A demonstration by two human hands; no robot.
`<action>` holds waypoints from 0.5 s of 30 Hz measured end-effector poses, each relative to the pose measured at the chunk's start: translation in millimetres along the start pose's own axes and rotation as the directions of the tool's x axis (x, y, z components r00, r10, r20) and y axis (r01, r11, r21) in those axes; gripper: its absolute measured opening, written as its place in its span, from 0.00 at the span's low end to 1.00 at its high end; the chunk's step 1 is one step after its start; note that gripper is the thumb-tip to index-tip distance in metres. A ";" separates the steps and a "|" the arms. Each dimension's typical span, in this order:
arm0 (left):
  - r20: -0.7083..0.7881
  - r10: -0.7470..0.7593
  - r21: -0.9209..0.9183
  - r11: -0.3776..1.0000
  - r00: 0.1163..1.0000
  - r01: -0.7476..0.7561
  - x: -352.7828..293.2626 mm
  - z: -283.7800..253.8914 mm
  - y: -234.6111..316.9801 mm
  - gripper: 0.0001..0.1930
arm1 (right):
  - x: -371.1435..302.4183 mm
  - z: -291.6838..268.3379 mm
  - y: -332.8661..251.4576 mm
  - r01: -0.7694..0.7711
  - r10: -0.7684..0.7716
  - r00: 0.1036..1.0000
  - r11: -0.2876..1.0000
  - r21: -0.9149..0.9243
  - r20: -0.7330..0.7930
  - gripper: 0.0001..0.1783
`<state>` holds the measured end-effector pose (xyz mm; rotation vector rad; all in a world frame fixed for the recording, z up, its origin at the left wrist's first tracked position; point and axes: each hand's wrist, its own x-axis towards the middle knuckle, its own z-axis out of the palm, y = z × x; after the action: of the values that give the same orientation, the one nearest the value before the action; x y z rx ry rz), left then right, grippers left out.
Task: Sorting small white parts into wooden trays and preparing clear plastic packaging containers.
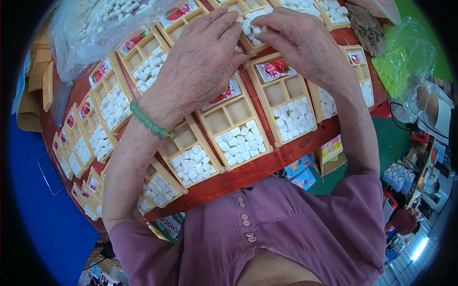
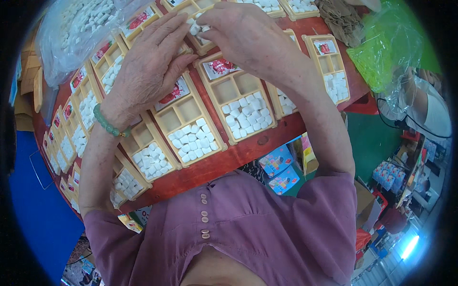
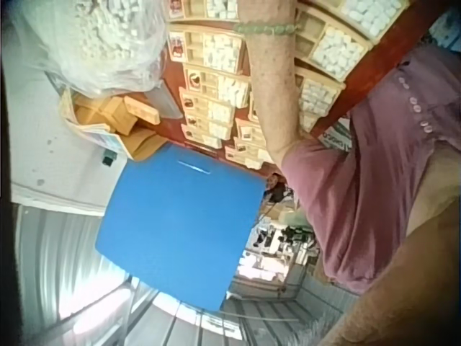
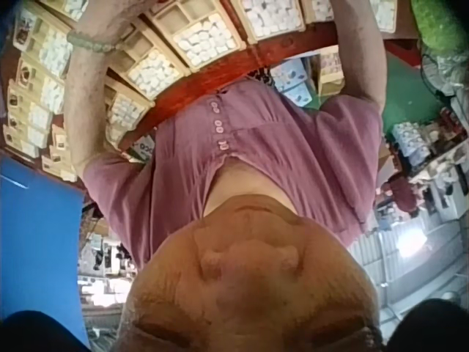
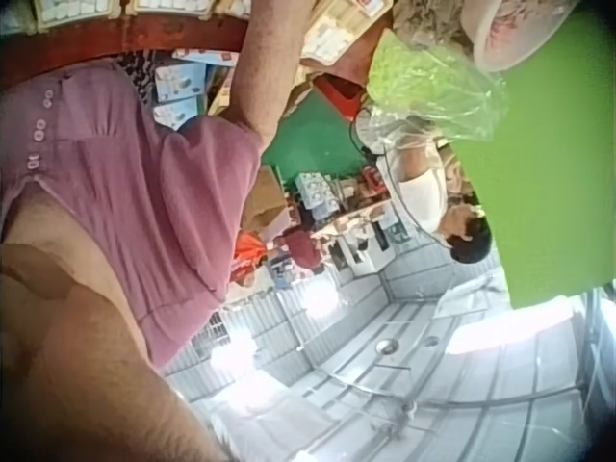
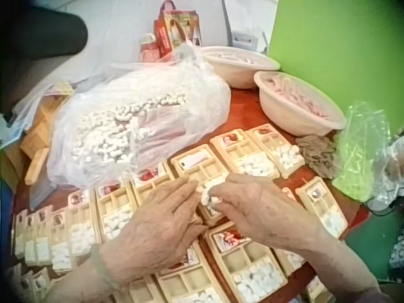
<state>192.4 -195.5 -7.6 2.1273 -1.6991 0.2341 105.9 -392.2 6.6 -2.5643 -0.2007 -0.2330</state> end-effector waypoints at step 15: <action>-0.011 -0.026 -0.034 0.999 1.000 0.025 -3.5 1.5 -1.6 0.24 | 15.4 -8.5 -19.9 -0.029 0.030 0.999 0.999 -0.023 0.031 0.06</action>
<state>192.9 -192.7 -10.6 2.1176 -1.6568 0.2083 116.0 -378.7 27.0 -2.5924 -0.1730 -0.1853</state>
